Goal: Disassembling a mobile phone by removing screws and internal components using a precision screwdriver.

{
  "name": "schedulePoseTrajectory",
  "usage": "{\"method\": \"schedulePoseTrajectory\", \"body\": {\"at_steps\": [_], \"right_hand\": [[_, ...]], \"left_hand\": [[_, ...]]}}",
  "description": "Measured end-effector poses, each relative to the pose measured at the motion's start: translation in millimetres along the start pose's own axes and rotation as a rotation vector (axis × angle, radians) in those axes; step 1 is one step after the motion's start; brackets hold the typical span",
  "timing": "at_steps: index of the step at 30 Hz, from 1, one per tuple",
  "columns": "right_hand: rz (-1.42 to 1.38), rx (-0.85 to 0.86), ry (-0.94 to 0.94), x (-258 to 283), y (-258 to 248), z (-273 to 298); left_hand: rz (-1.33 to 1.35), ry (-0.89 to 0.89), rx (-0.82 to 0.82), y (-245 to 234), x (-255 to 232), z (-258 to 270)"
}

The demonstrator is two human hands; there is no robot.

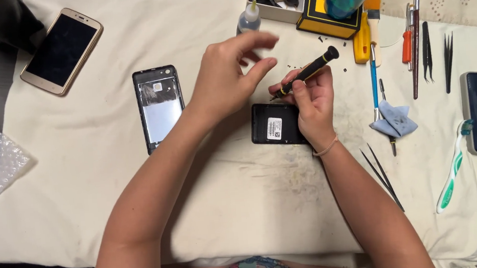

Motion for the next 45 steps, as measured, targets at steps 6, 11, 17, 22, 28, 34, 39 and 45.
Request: {"method": "schedulePoseTrajectory", "body": {"at_steps": [6, 11, 17, 22, 28, 34, 39, 45], "right_hand": [[-0.022, -0.127, 0.005, -13, -10, -7], [0.119, -0.352, -0.167, -26, -39, -15], [0.303, -0.404, -0.062, -24, -81, -27], [0.292, -0.386, -0.005, -33, -83, -28], [0.255, -0.391, 0.082, -35, -77, -32], [0.276, -0.407, 0.095, -31, -75, -32], [0.285, -0.399, 0.093, -32, -75, -31], [0.281, -0.381, 0.068, -31, -74, -31]], "left_hand": [[-0.423, -0.352, 0.344, 3, 20, 3], [-0.483, -0.324, 0.505, 25, 41, 12], [-0.518, -0.202, 0.46, 36, 54, 23], [-0.508, -0.109, 0.424, 37, 65, 22], [-0.601, -0.039, 0.408, 41, 69, 19], [-0.763, 0.072, 0.364, 55, 72, 15], [-0.791, 0.14, 0.339, 63, 73, 19], [-0.829, 0.088, 0.359, 65, 74, 16]]}}
Point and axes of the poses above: each hand's wrist, its own z-axis away from the middle knuckle, its own y-axis out of the palm, x = y × z, the point moved 2 cm from there along -z, towards the middle knuckle, and after that the axes turned 9 degrees about z, right-handed, at the moved point
